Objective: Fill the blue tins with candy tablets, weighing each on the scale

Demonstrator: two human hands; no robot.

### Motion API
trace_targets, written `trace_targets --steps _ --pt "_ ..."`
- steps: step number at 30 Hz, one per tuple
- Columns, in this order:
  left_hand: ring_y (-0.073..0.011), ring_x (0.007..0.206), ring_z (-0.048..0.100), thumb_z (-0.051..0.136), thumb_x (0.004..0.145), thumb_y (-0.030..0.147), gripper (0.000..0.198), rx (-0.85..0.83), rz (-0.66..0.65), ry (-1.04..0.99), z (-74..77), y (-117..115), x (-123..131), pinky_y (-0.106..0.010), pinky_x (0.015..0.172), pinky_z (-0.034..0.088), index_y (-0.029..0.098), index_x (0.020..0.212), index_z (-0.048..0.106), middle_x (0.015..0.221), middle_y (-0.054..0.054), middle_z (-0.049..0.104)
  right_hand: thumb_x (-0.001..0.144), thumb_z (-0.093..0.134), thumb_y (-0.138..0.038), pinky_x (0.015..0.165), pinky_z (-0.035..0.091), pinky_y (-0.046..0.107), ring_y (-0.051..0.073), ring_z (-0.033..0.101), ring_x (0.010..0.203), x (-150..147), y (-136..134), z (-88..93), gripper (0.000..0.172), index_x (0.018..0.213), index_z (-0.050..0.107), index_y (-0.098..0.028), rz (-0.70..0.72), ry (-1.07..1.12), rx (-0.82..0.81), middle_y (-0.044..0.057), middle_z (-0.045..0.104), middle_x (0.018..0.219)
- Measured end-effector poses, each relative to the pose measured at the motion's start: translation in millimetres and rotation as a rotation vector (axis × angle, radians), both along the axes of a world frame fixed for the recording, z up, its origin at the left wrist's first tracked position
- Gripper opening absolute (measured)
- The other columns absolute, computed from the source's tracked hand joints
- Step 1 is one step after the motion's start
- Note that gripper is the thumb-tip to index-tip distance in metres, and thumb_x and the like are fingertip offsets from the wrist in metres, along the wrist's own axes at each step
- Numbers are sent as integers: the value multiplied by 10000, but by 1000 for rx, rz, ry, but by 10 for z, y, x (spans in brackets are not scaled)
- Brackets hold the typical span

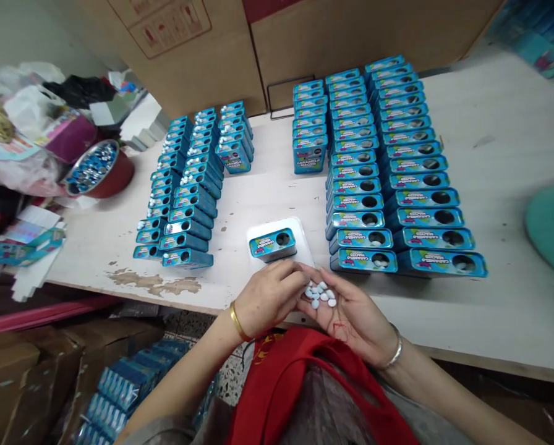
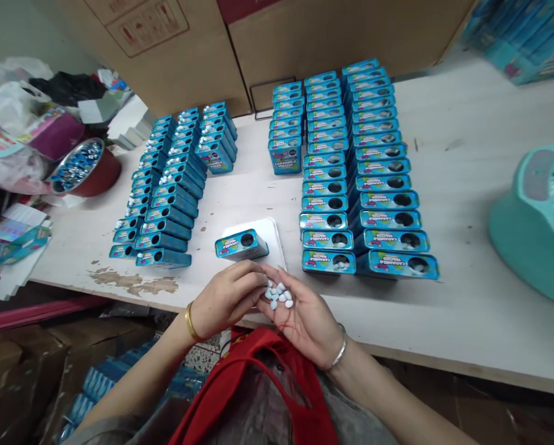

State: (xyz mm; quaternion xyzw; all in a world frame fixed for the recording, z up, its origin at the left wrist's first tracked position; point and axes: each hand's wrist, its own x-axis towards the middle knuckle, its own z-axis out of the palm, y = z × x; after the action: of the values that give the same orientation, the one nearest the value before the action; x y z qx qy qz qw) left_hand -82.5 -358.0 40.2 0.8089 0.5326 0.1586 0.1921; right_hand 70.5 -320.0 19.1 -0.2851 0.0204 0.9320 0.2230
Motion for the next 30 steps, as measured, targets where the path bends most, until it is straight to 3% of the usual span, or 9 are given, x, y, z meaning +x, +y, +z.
trace_targets --steps 3,10,18,30 --pt "-165 908 528 393 889 181 213 6 -14 -58 17 -6 -17 -293 785 474 163 1051 531 978 -87 557 888 434 -250 927 473 301 141 597 1015 11 12 -4 288 1070 631 -143 -8 29 -20 57 677 1057" --pt "-148 891 544 455 854 133 169 132 52 -183 72 -19 -49 -273 772 492 163 989 551 931 -78 556 895 417 -265 977 432 285 116 593 1025 -1 36 42 314 1124 604 -159 -15 77 17 50 666 1097" --pt "-133 822 547 504 830 120 150 376 177 -83 174 239 -200 -268 721 494 173 956 566 891 -56 566 902 379 -241 1028 391 317 188 541 1151 -30 112 117 336 1100 605 -89 -60 70 85 128 631 1179" --pt "-120 807 557 536 844 171 136 322 231 -74 71 300 -333 -252 703 474 171 961 606 869 -44 589 892 407 -230 952 467 306 223 568 1112 120 44 -10 314 1117 566 -80 33 -95 -15 151 659 1116"
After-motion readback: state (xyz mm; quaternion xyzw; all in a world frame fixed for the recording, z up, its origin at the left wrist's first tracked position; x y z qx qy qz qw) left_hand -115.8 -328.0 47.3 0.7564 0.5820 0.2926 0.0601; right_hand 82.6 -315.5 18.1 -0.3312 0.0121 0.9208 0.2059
